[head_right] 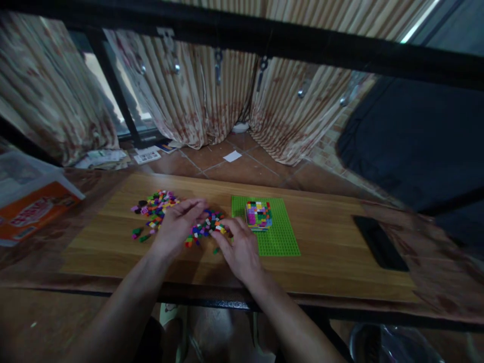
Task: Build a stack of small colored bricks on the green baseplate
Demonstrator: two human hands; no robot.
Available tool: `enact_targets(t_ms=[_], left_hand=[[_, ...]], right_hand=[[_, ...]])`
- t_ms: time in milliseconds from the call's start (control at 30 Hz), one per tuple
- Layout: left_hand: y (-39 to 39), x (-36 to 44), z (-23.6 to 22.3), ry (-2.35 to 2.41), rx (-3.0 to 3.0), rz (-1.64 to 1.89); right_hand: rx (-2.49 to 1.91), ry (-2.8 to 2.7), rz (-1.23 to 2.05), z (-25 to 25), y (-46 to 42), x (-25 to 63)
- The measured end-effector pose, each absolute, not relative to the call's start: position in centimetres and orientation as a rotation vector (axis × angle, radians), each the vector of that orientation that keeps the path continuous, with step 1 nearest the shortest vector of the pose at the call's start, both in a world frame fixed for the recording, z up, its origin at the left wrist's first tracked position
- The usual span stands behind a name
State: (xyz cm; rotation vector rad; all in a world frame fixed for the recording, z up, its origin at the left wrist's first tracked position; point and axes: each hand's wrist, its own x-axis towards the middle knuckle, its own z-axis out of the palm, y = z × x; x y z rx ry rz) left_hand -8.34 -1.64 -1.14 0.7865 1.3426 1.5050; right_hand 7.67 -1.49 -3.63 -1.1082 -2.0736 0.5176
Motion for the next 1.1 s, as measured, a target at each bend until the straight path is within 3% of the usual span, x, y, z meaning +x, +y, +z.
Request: enact_targets(t_ms=[200, 500, 1100], left_hand=[[-2.6, -4.9, -0.4, 0.895, 0.433, 1.222], [-2.0, -3.4, -0.7, 0.911, 0.471, 1.176], [-1.6, -2.7, -0.4, 0.945, 0.666, 1.015]], right_hand=[[-1.049, -2.024, 0.492, -2.0, -1.0, 9.6], [-1.088, -1.97, 0.691, -1.0, -0.6, 11.9], [-1.053, -1.957, 0.661, 0.0, -0.5, 14.2]])
